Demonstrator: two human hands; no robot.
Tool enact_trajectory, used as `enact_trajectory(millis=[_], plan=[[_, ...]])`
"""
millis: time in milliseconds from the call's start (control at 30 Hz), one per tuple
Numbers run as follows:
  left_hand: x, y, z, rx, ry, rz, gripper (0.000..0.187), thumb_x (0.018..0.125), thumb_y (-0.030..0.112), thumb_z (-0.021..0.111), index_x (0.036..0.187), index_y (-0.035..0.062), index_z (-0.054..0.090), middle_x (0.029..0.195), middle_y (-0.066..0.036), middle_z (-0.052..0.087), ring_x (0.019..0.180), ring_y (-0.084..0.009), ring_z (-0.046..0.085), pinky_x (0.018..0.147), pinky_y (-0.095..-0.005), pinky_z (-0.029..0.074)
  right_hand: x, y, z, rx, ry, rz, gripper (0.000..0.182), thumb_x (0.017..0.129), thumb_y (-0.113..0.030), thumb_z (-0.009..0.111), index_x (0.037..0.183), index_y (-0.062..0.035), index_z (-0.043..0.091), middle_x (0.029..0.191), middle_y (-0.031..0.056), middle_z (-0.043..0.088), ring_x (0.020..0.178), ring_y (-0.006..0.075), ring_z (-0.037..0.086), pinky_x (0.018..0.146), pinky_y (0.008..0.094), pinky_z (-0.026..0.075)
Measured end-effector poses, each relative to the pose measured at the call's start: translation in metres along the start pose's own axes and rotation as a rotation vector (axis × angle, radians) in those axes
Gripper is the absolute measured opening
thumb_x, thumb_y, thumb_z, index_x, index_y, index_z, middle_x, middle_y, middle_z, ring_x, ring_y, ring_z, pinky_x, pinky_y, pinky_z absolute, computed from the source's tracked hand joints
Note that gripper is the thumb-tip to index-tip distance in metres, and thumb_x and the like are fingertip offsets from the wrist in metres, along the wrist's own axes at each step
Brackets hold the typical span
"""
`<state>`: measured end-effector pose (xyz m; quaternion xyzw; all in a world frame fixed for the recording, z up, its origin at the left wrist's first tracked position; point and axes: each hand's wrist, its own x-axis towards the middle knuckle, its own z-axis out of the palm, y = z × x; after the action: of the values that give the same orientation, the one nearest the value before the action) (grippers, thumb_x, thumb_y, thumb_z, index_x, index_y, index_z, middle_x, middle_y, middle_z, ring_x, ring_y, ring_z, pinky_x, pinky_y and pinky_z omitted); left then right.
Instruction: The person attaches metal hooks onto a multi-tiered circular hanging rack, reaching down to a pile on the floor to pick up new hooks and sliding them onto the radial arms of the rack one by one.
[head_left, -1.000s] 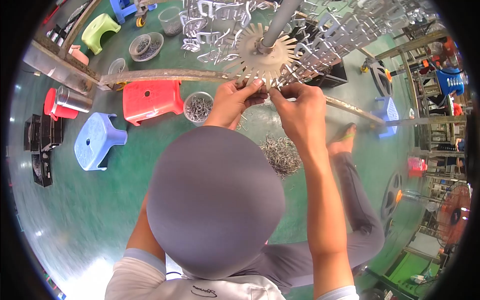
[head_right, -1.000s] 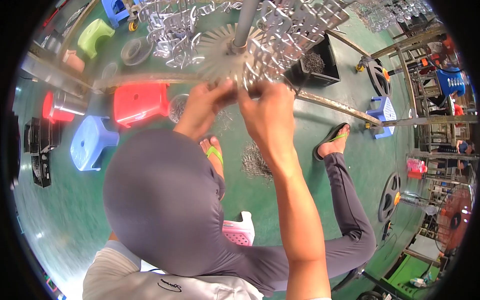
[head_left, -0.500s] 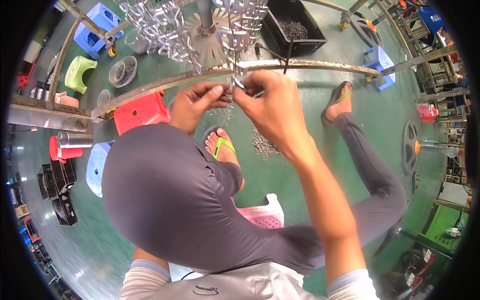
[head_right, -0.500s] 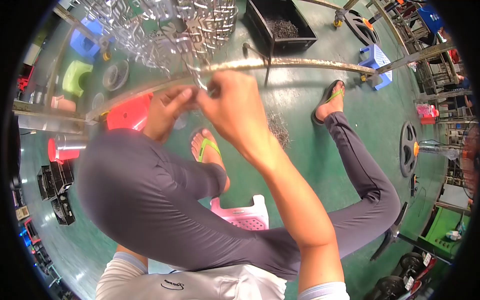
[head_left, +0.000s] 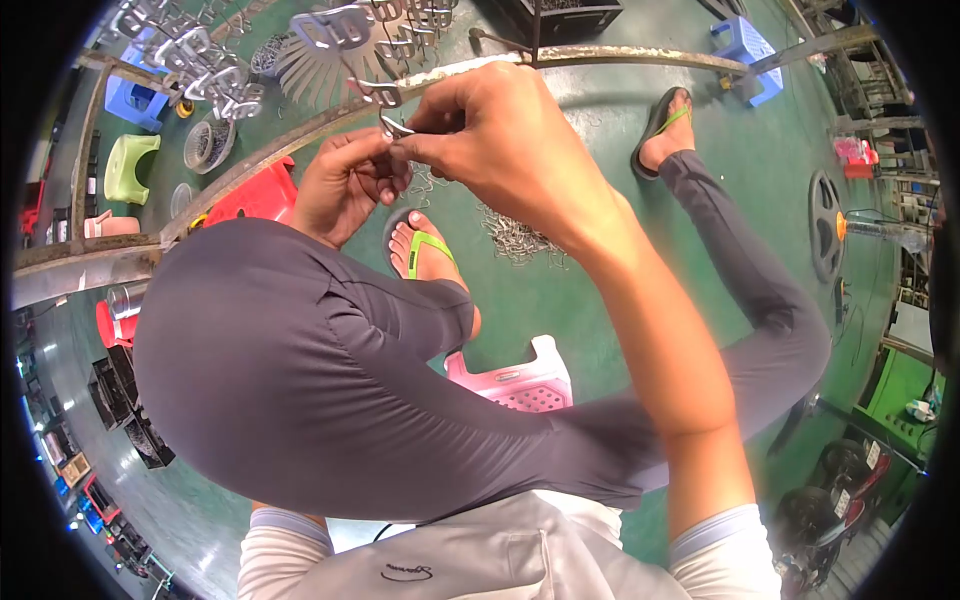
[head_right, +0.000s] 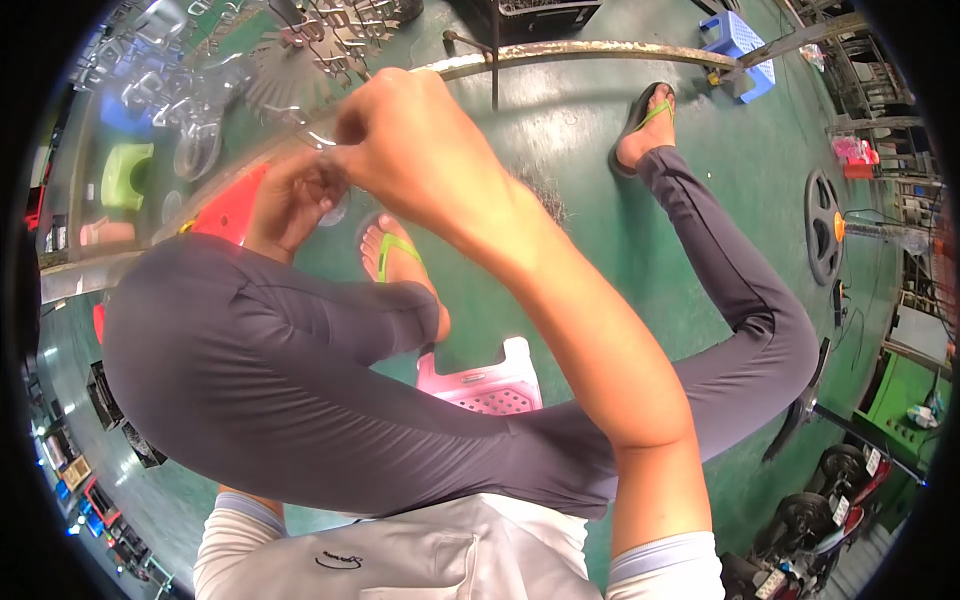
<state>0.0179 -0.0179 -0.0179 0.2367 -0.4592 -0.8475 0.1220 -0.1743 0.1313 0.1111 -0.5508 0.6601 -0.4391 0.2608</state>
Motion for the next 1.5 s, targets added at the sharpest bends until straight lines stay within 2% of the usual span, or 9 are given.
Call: enact_trajectory(millis=[100, 200, 400, 600, 800, 933, 1000, 1133, 1500], plan=[[0.020, -0.028, 0.020, 0.228, 0.020, -0.080, 0.044, 0.087, 0.013, 0.079, 0.126, -0.0010, 0.065, 0.104, -0.008, 0.073, 0.088, -0.0190, 0.071, 0.072, -0.0306, 0.055, 0.004, 0.004, -0.003, -0.024, -0.056, -0.012, 0.017, 0.077, -0.009, 0.075, 0.083, 0.0066, 0.077, 0.077, 0.0273, 0.071, 0.074, 0.0422, 0.073, 0.070, 0.0448, 0.059], [0.045, -0.125, 0.015, 0.723, -0.065, 0.088, 0.081, 0.079, 0.009, 0.090, 0.147, -0.0017, 0.048, 0.107, -0.012, 0.074, 0.106, -0.0275, 0.071, 0.092, -0.0397, 0.056, 0.008, 0.011, -0.008, -0.145, -0.065, -0.079, 0.023, 0.083, -0.014, 0.081, 0.092, 0.0060, 0.077, 0.070, 0.0159, 0.071, 0.063, 0.0198, 0.069, 0.061, 0.0358, 0.054], [0.057, -0.178, 0.037, 1.607, -0.192, -0.008, 0.053, 0.072, 0.012, 0.089, 0.122, 0.0056, 0.071, 0.113, -0.016, 0.073, 0.101, -0.0391, 0.069, 0.093, -0.0512, 0.053, 0.007, 0.010, -0.021, -0.165, -0.098, -0.117, 0.016, 0.079, -0.007, 0.073, 0.089, 0.0048, 0.077, 0.078, 0.0250, 0.071, 0.076, 0.0388, 0.071, 0.073, 0.0448, 0.058], [0.066, -0.207, 0.067, 1.501, -0.441, 0.618, 0.046, 0.080, 0.015, 0.082, 0.122, 0.0025, 0.071, 0.124, -0.015, 0.070, 0.107, -0.0333, 0.069, 0.094, -0.0478, 0.053, 0.010, 0.006, -0.040, -0.198, -0.181, 0.037, 0.016, 0.079, -0.002, 0.068, 0.090, 0.0027, 0.077, 0.092, 0.0301, 0.073, 0.089, 0.0450, 0.074, 0.082, 0.0495, 0.061], [0.071, -0.235, 0.082, 1.693, -0.738, 0.650, 0.033, 0.089, 0.022, 0.064, 0.111, -0.0004, 0.075, 0.131, -0.014, 0.066, 0.122, -0.0344, 0.061, 0.104, -0.0499, 0.047, 0.014, 0.017, -0.035, -0.295, -0.136, 0.005, 0.015, 0.081, -0.002, 0.069, 0.092, 0.0036, 0.077, 0.095, 0.0293, 0.074, 0.094, 0.0442, 0.075, 0.084, 0.0487, 0.062], [0.066, -0.221, 0.071, 1.628, -0.370, 1.488, 0.038, 0.087, 0.010, 0.060, 0.122, -0.0029, 0.069, 0.120, -0.020, 0.069, 0.117, -0.0369, 0.065, 0.100, -0.0460, 0.054, 0.014, 0.022, -0.038, -0.271, -0.123, -0.039, 0.015, 0.080, -0.001, 0.069, 0.092, 0.0045, 0.076, 0.092, 0.0297, 0.074, 0.092, 0.0451, 0.075, 0.082, 0.0493, 0.062], [0.063, -0.209, 0.061, 1.590, -0.333, 1.492, 0.038, 0.087, 0.010, 0.061, 0.121, -0.0032, 0.069, 0.119, -0.020, 0.070, 0.115, -0.0360, 0.066, 0.098, -0.0453, 0.054, 0.014, 0.025, -0.039, -0.268, -0.113, -0.050, 0.014, 0.079, -0.001, 0.070, 0.091, 0.0046, 0.075, 0.091, 0.0298, 0.073, 0.091, 0.0451, 0.075, 0.081, 0.0494, 0.062], [0.037, -0.191, 0.026, 1.591, -0.357, 0.945, 0.036, 0.087, 0.010, 0.062, 0.120, -0.0038, 0.070, 0.116, -0.019, 0.070, 0.111, -0.0340, 0.066, 0.095, -0.0439, 0.055, 0.016, 0.028, -0.037, -0.236, -0.091, -0.048, 0.013, 0.077, -0.003, 0.072, 0.088, 0.0046, 0.074, 0.089, 0.0299, 0.073, 0.090, 0.0454, 0.075, 0.080, 0.0496, 0.062], [-0.158, -0.160, -0.110, 1.292, 0.673, -0.698, 0.033, 0.087, 0.009, 0.067, 0.116, -0.0056, 0.071, 0.108, -0.017, 0.072, 0.100, -0.0286, 0.068, 0.086, -0.0400, 0.056, 0.012, 0.015, -0.026, -0.214, -0.091, -0.086, 0.021, 0.085, -0.018, 0.074, 0.076, 0.0014, 0.071, 0.075, 0.0221, 0.071, 0.075, 0.0441, 0.071, 0.072, 0.0509, 0.059]])
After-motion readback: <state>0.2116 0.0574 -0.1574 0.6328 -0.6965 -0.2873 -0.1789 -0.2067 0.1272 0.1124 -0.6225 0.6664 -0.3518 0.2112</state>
